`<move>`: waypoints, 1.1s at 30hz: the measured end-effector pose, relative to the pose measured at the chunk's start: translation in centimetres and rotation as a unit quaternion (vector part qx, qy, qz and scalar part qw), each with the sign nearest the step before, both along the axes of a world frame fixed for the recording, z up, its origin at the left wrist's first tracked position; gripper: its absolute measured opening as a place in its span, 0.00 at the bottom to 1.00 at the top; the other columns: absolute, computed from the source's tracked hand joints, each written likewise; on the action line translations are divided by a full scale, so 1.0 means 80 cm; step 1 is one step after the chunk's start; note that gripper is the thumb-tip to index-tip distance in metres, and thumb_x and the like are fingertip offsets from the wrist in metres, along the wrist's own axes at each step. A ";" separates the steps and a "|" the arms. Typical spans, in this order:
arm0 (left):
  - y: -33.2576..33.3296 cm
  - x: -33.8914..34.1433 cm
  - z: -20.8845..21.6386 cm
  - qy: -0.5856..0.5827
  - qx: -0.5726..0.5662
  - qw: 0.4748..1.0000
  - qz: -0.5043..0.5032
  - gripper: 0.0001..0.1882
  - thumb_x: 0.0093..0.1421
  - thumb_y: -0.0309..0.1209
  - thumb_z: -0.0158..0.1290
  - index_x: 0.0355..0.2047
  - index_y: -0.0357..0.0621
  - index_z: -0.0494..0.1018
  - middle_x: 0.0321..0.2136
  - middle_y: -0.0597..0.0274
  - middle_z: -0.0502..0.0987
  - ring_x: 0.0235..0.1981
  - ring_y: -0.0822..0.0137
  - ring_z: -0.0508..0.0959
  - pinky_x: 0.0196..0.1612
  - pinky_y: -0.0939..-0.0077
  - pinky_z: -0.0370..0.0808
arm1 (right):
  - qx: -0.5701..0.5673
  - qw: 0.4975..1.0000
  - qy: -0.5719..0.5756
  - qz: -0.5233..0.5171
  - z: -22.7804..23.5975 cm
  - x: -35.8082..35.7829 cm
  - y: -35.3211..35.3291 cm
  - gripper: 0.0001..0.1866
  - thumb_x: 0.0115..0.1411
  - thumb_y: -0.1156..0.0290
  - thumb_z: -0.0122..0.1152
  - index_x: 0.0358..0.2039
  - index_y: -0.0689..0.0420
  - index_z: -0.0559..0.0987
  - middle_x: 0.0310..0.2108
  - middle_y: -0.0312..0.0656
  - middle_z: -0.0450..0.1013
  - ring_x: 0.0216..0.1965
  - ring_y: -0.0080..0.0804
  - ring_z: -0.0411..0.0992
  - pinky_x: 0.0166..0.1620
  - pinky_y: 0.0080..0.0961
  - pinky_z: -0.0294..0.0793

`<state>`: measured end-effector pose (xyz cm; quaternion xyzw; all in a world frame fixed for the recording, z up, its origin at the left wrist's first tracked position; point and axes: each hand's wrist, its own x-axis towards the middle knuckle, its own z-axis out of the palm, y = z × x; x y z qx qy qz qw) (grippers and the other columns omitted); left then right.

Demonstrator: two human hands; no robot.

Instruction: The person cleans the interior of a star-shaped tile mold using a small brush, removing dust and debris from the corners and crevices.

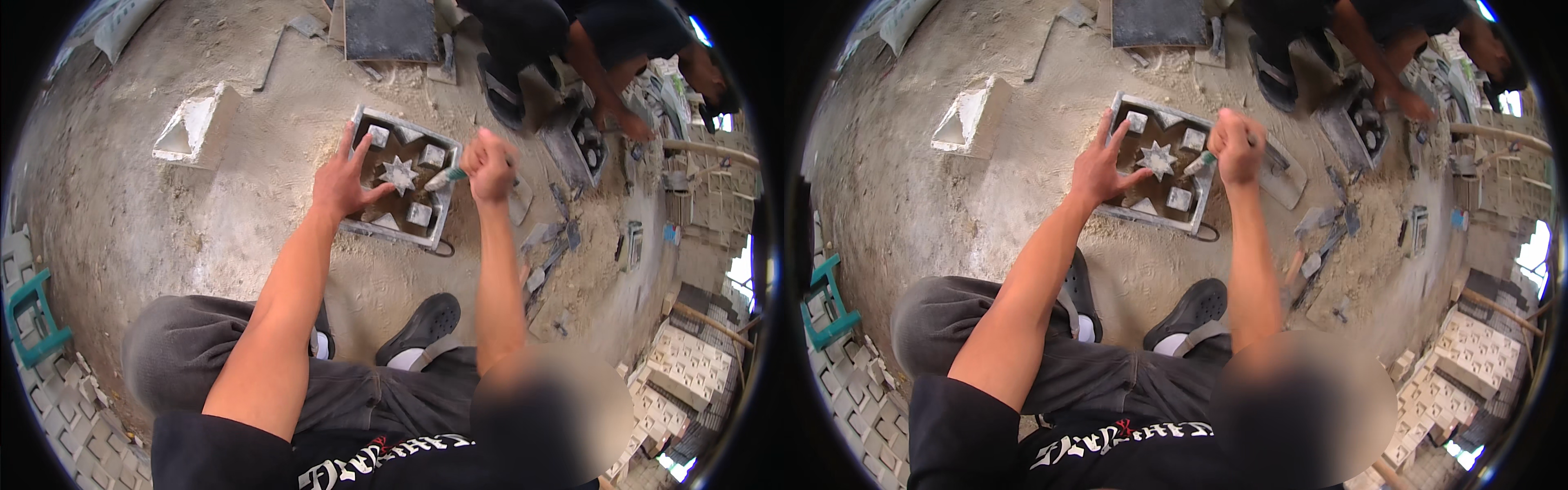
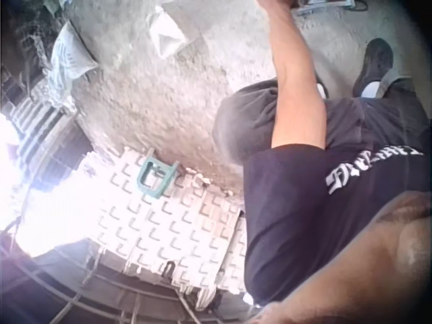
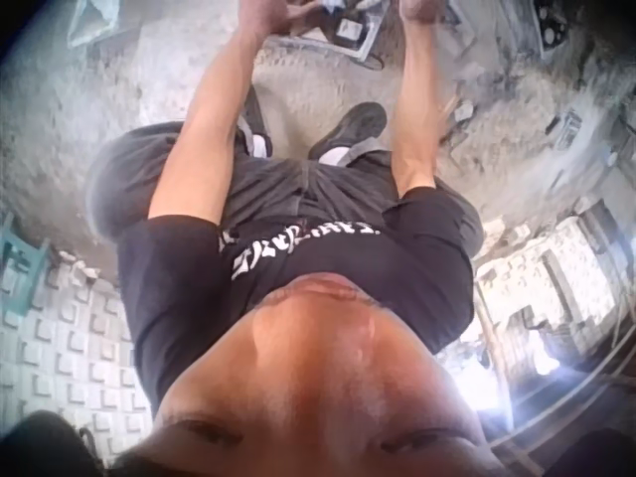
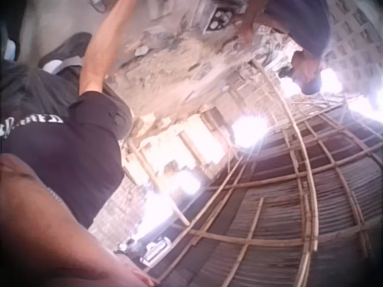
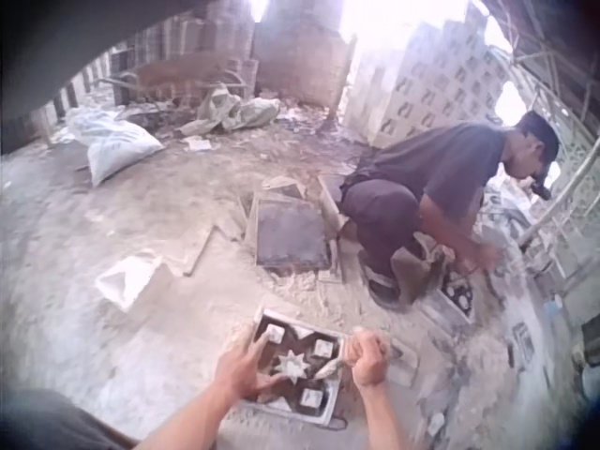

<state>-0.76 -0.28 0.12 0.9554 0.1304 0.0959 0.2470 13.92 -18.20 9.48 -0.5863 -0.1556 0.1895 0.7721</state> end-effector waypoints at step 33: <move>0.000 0.009 0.007 0.027 -0.011 1.000 -0.002 0.51 0.46 0.63 0.60 0.65 0.52 0.57 0.68 0.48 0.50 0.45 0.50 0.79 0.41 0.60 0.78 | 0.080 0.989 -0.040 -0.116 -0.002 -0.029 -0.005 0.24 0.66 0.67 0.44 0.11 0.54 0.55 0.09 0.33 0.50 0.11 0.21 0.47 0.18 0.24 0.47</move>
